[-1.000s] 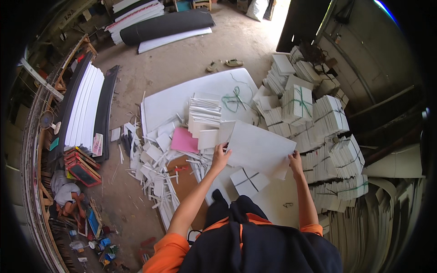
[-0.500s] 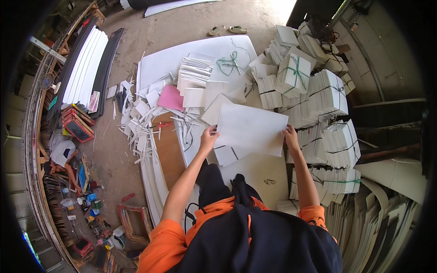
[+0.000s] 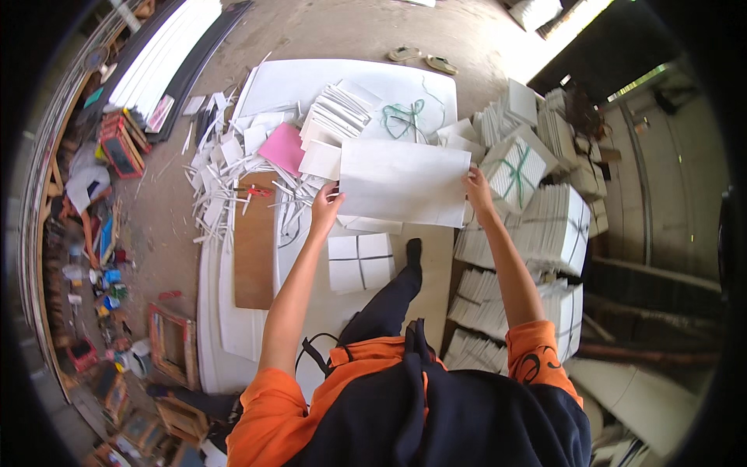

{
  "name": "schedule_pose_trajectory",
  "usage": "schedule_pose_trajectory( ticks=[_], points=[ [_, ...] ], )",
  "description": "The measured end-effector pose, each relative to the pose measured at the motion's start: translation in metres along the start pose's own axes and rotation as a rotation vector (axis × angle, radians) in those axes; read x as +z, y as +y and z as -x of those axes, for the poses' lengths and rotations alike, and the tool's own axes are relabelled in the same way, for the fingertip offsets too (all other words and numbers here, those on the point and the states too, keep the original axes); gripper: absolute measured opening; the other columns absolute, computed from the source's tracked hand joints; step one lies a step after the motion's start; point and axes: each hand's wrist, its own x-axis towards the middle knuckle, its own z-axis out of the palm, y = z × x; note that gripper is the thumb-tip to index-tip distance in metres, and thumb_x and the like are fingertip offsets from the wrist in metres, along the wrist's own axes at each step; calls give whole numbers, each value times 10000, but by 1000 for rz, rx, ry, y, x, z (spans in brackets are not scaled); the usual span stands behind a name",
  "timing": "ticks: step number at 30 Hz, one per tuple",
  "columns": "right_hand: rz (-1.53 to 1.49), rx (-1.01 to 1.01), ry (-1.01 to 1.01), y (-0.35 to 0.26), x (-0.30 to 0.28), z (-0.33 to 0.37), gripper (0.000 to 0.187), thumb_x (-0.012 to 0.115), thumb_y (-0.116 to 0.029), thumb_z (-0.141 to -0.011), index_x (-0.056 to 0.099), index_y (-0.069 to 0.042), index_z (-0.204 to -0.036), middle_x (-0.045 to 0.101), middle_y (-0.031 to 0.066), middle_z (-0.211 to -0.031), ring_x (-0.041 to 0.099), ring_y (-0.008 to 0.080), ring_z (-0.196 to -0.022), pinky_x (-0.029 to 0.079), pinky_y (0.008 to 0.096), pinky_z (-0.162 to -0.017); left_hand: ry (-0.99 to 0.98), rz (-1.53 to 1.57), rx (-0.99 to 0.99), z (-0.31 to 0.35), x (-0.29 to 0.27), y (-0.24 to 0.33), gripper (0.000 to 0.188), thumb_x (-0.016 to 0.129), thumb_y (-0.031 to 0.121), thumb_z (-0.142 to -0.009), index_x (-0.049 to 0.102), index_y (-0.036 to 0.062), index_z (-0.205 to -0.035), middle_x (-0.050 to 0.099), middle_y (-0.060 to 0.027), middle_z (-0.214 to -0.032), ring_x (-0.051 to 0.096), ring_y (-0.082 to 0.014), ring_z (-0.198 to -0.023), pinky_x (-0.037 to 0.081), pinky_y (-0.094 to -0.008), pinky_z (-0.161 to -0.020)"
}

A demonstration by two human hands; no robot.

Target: The person sits on the floor and uses a utility knife to trim the edges of white foam sheets. They repeatedly cut strips from the foam, stack the trimmed pieces, and place the offcuts into a white sack. The person also stacks pink foam sheets and organizes the workspace.

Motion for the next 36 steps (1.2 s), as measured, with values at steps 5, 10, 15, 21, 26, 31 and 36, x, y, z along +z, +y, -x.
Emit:
schedule_pose_trajectory(
  ticks=[5, 10, 15, 21, 26, 31, 36],
  points=[
    [182, -25, -119, 50, 40, -103, 345, 520, -174, -794, 453, -42, -1106, 538, 67, -857, 521, 153, -745, 422, 280, -624, 176, -23, -133, -51, 31, -81, 386, 594, 126, -744, 480, -20, -1083, 553, -119, -985, 540, -176, -869, 433, -288, -751],
    [370, 30, -282, 106, 97, -162, 375, 542, -187, -765, 445, -37, -1094, 553, 151, -877, 545, 276, -798, 416, 336, -692, 398, -240, -287, -73, 69, -201, 382, 614, 150, -703, 506, 8, -1040, 533, -142, -959, 533, -238, -864, 427, -334, -767],
    [422, 40, -434, 207, 143, -196, 479, 573, -179, -747, 375, -67, -1168, 545, 177, -893, 551, 305, -773, 432, 381, -667, 353, -374, -602, -63, 97, -291, 525, 629, 270, -674, 456, 1, -1091, 491, -191, -1014, 472, -303, -966, 381, -373, -838],
    [416, -74, -515, 299, 238, -243, 514, 586, -202, -744, 367, -77, -1192, 543, 158, -894, 532, 273, -788, 423, 360, -692, 323, -435, -739, -84, 86, -412, 565, 632, 296, -665, 437, -42, -1073, 454, -234, -1028, 454, -330, -966, 368, -374, -848],
    [340, 43, -446, 356, 321, -249, 499, 592, -146, -733, 377, -62, -1175, 502, 184, -963, 489, 285, -862, 388, 358, -754, 467, -559, -548, -129, 40, -510, 495, 616, 263, -686, 443, -39, -1038, 465, -220, -1007, 454, -330, -931, 364, -379, -844],
    [457, -152, -157, 418, 374, -222, 517, 593, -64, -713, 349, -3, -1165, 436, 226, -1052, 414, 309, -997, 331, 364, -836, 373, -523, -484, -161, 9, -567, 597, 600, 338, -718, 376, -28, -1134, 395, -229, -1132, 386, -344, -1074, 322, -369, -908],
    [88, 16, -244, 419, 390, -213, 541, 578, -89, -743, 294, 66, -1177, 379, 237, -1152, 362, 317, -1095, 279, 381, -909, 391, -436, -643, -176, 14, -591, 640, 536, 425, -758, 335, 7, -1199, 365, -195, -1190, 338, -360, -1122, 285, -418, -932]
  ],
)
